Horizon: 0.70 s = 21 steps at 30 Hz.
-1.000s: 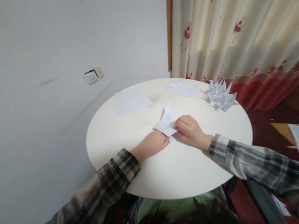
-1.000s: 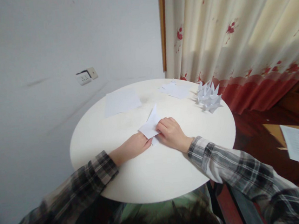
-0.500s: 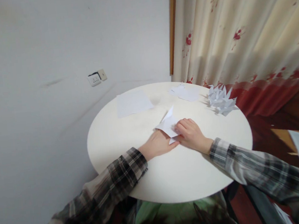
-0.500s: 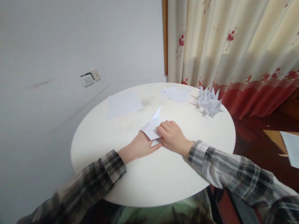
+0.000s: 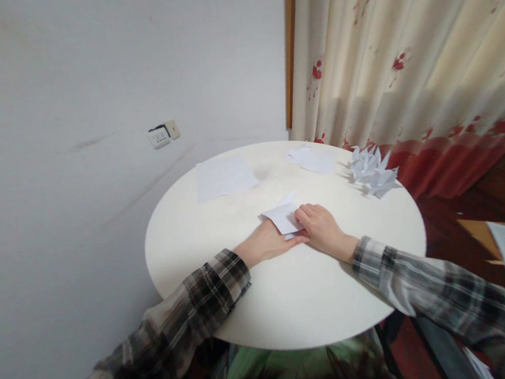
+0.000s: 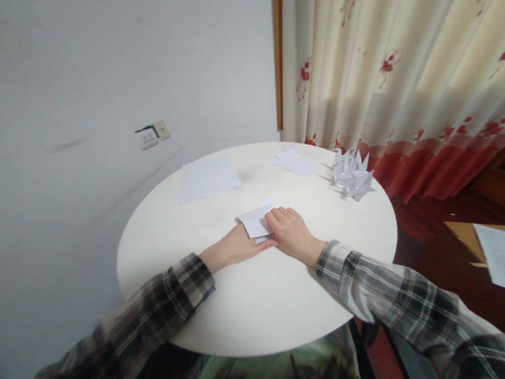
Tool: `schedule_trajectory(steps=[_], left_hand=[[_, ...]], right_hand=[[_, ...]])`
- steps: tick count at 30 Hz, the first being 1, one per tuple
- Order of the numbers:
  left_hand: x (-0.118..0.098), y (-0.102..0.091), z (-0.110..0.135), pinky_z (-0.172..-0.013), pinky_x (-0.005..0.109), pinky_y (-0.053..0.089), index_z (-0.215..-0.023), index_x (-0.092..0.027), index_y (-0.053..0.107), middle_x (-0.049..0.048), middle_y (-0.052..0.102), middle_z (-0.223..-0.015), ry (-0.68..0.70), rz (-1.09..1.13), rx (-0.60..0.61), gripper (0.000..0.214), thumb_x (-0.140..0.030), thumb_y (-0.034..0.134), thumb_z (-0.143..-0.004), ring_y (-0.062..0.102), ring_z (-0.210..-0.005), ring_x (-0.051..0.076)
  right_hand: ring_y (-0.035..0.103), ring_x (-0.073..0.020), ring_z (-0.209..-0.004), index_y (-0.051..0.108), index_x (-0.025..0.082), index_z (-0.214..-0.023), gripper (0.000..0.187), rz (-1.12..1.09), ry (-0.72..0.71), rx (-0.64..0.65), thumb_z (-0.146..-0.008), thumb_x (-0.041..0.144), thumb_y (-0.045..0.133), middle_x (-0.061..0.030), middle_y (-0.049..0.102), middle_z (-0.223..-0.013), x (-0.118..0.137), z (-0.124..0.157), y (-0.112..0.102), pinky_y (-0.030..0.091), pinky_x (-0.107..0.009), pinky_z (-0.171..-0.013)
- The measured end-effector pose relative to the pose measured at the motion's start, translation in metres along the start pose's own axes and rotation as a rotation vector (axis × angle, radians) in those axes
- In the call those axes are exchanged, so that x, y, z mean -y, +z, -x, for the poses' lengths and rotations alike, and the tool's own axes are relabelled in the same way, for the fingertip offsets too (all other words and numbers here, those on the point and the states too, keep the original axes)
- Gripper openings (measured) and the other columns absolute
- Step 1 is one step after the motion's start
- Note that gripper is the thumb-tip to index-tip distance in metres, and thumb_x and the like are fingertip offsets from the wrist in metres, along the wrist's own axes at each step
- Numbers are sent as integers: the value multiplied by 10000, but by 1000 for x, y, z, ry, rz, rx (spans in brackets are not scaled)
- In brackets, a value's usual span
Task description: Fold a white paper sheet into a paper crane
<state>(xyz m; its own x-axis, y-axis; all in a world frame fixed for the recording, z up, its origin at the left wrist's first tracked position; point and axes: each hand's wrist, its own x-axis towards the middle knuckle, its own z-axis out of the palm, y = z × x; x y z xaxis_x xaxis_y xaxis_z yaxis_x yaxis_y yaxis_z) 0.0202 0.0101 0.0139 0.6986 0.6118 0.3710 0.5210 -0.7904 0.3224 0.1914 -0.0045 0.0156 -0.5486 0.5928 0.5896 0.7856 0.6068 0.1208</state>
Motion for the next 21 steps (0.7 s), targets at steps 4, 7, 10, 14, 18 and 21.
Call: schedule_trajectory(steps=[4, 7, 10, 14, 18, 21], left_hand=[[3, -6, -6, -901, 357, 467, -1086, -180, 575, 66, 645, -1075, -57, 27, 1, 311, -376, 561, -845, 589, -1030, 220], [6, -10, -12, -966, 366, 423, -1130, -185, 553, 69, 619, -1144, 31, -14, 27, 271, -305, 455, -908, 560, -1091, 208], [10, -11, -15, -1015, 393, 376, -1181, -167, 516, 96, 573, -1218, 69, -114, 53, 294, -233, 374, -933, 513, -1160, 214], [17, -7, -14, -1009, 376, 390, -1253, -180, 456, 99, 521, -1292, 31, -192, 67, 357, -142, 392, -904, 497, -1188, 215], [20, -3, -14, -992, 366, 409, -1257, -182, 446, 89, 533, -1278, 60, -216, 61, 369, -122, 405, -896, 520, -1160, 208], [19, -2, -14, -1000, 362, 396, -1202, -156, 495, 89, 574, -1212, 81, -250, 46, 324, -119, 410, -892, 524, -1146, 210]], right_hand=[[438, -187, -637, 461, 192, -756, 55, -101, 53, -38, -742, 179, 512, -51, 540, -712, -2, -3, -1, 299, -299, -586], [449, -167, -619, 459, 198, -759, 67, -254, 203, -129, -729, 147, 490, -24, 528, -685, -8, -7, -4, 313, -276, -573], [464, -146, -595, 470, 200, -784, 51, -400, 367, -205, -750, 161, 473, 6, 509, -654, -15, -10, -5, 331, -256, -562], [481, -135, -589, 466, 201, -793, 41, -499, 453, -266, -758, 196, 487, 18, 512, -663, -24, -9, -1, 353, -253, -565], [473, -141, -619, 434, 208, -774, 74, -507, 417, -328, -752, 190, 503, 10, 493, -692, -30, -6, 2, 374, -268, -585], [487, -163, -716, 414, 216, -770, 103, -525, 260, -351, -772, 215, 517, -24, 508, -772, -34, -3, -2, 405, -294, -641]])
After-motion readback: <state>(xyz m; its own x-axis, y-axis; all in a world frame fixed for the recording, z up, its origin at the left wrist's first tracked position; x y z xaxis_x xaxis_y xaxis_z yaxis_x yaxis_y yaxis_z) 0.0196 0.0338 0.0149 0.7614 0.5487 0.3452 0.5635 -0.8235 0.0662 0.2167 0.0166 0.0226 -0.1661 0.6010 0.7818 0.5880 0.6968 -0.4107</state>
